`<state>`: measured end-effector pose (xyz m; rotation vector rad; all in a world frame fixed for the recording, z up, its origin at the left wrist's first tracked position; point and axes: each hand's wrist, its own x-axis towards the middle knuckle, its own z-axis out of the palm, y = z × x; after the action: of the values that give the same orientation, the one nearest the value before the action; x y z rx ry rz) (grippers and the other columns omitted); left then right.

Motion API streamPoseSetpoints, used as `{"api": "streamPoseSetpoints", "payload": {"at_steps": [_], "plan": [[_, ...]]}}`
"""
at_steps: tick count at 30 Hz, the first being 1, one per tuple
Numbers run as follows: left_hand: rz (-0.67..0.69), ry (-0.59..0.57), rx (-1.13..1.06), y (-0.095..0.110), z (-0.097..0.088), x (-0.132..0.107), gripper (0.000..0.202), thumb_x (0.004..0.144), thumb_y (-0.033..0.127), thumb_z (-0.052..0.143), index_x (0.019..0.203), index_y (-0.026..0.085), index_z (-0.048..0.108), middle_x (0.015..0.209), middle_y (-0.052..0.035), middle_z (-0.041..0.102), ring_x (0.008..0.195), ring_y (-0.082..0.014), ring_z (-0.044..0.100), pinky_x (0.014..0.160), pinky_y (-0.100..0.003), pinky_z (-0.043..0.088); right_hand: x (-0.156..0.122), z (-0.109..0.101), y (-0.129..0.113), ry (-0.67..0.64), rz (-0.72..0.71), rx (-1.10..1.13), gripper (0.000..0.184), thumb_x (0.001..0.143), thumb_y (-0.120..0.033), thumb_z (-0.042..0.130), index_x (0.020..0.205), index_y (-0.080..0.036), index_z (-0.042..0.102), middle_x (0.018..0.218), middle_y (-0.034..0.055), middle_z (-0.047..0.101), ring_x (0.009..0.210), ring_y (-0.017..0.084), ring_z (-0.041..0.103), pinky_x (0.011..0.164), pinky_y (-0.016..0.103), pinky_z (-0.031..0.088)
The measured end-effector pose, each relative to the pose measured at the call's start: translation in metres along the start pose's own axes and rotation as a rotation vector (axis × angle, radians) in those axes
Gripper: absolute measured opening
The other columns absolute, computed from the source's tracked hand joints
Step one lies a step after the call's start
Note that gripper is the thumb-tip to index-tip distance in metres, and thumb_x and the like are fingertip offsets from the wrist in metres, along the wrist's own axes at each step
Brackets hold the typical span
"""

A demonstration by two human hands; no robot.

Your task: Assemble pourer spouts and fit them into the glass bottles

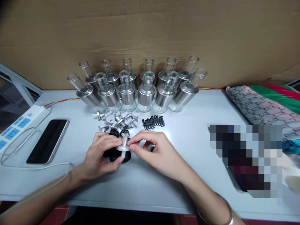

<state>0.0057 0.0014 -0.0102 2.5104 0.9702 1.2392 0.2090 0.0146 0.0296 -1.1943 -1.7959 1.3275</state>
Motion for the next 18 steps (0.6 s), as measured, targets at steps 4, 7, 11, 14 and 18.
{"api": "streamPoseSetpoints", "payload": {"at_steps": [4, 7, 11, 14, 18], "plan": [[0.003, -0.009, 0.040, 0.000, -0.001, 0.001, 0.024, 0.088, 0.023, 0.056, 0.112, 0.017, 0.052, 0.093, -0.0062, 0.072, 0.083, -0.0184, 0.066, 0.076, -0.034, 0.040, 0.000, -0.005, 0.001, -0.047, -0.055, -0.023, 0.013, 0.083, -0.028, 0.064, 0.088, -0.021, 0.074, 0.088, 0.0048, 0.073, 0.082, 0.019, 0.065, 0.072, 0.029, 0.050], [-0.013, 0.004, 0.075, 0.001, -0.003, 0.002, 0.023, 0.088, 0.022, 0.056, 0.110, 0.018, 0.053, 0.092, -0.0057, 0.072, 0.082, -0.0184, 0.066, 0.076, -0.035, 0.040, 0.002, -0.015, 0.005, -0.014, -0.073, -0.084, 0.016, 0.086, -0.030, 0.060, 0.088, -0.022, 0.074, 0.087, 0.0048, 0.073, 0.081, 0.019, 0.065, 0.074, 0.031, 0.049], [-0.019, 0.023, 0.088, 0.002, -0.004, 0.004, 0.025, 0.086, 0.019, 0.057, 0.110, 0.019, 0.053, 0.094, -0.0055, 0.072, 0.082, -0.0184, 0.065, 0.077, -0.035, 0.040, 0.003, -0.034, 0.012, 0.097, -0.062, -0.346, 0.018, 0.086, -0.029, 0.056, 0.083, -0.021, 0.072, 0.086, 0.0064, 0.070, 0.084, 0.022, 0.063, 0.074, 0.035, 0.047], [-0.011, 0.025, 0.074, 0.002, -0.004, 0.005, 0.025, 0.085, 0.018, 0.057, 0.109, 0.017, 0.054, 0.093, -0.0058, 0.072, 0.082, -0.0184, 0.065, 0.076, -0.035, 0.041, 0.001, -0.048, 0.020, -0.036, -0.037, -0.484, 0.018, 0.086, -0.026, 0.054, 0.081, -0.022, 0.071, 0.086, 0.0062, 0.070, 0.083, 0.022, 0.063, 0.075, 0.037, 0.047], [0.000, 0.012, 0.059, 0.002, -0.003, 0.004, 0.023, 0.086, 0.020, 0.057, 0.109, 0.017, 0.054, 0.093, -0.0059, 0.072, 0.083, -0.0187, 0.065, 0.076, -0.036, 0.040, -0.003, -0.060, 0.034, -0.153, -0.027, -0.567, 0.016, 0.080, -0.019, 0.056, 0.080, -0.023, 0.071, 0.084, 0.0053, 0.071, 0.081, 0.021, 0.065, 0.075, 0.036, 0.050]]}}
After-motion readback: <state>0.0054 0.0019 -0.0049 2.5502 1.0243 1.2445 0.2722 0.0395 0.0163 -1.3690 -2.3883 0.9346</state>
